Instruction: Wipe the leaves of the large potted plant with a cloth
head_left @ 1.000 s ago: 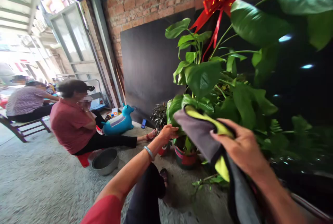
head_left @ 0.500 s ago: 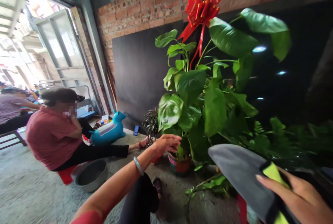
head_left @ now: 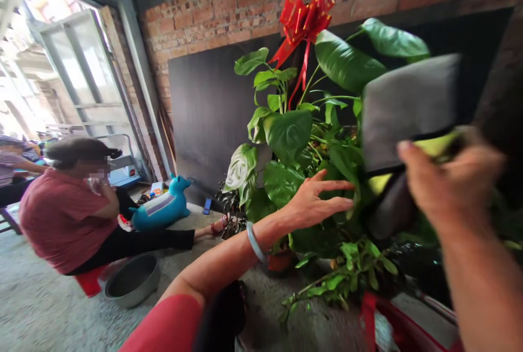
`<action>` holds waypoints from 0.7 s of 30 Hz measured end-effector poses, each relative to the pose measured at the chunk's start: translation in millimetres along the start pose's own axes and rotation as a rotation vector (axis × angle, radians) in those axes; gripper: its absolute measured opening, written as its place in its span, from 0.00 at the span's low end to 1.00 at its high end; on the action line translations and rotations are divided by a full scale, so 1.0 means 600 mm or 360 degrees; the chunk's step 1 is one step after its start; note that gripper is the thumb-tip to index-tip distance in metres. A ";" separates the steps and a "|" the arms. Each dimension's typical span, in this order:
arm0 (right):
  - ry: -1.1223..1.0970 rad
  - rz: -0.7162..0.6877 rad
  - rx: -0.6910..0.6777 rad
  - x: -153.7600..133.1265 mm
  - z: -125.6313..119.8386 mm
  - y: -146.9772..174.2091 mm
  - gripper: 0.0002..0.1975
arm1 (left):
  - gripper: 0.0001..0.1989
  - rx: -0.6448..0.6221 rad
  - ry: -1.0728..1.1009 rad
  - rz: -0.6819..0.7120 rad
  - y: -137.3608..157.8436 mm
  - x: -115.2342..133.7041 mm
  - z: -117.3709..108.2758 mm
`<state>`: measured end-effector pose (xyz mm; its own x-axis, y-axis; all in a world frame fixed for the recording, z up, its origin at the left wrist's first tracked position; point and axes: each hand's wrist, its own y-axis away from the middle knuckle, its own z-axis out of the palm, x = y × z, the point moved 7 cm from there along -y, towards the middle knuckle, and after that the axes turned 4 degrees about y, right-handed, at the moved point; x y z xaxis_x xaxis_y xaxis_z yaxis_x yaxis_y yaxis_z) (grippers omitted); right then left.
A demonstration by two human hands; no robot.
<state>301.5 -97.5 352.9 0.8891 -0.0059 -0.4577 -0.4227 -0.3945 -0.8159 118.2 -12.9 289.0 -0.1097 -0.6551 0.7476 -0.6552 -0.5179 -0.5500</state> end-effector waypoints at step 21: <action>0.0191 0.0306 0.0238 0.115 -0.022 0.030 0.27 | 0.31 0.0088 -0.0863 -0.0219 0.135 -0.137 0.007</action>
<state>357.9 -117.3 311.5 0.8007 -0.1796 -0.5715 -0.5991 -0.2353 -0.7653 77.3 -3.4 181.1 0.3833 -0.7611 0.5233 -0.5948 -0.6368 -0.4906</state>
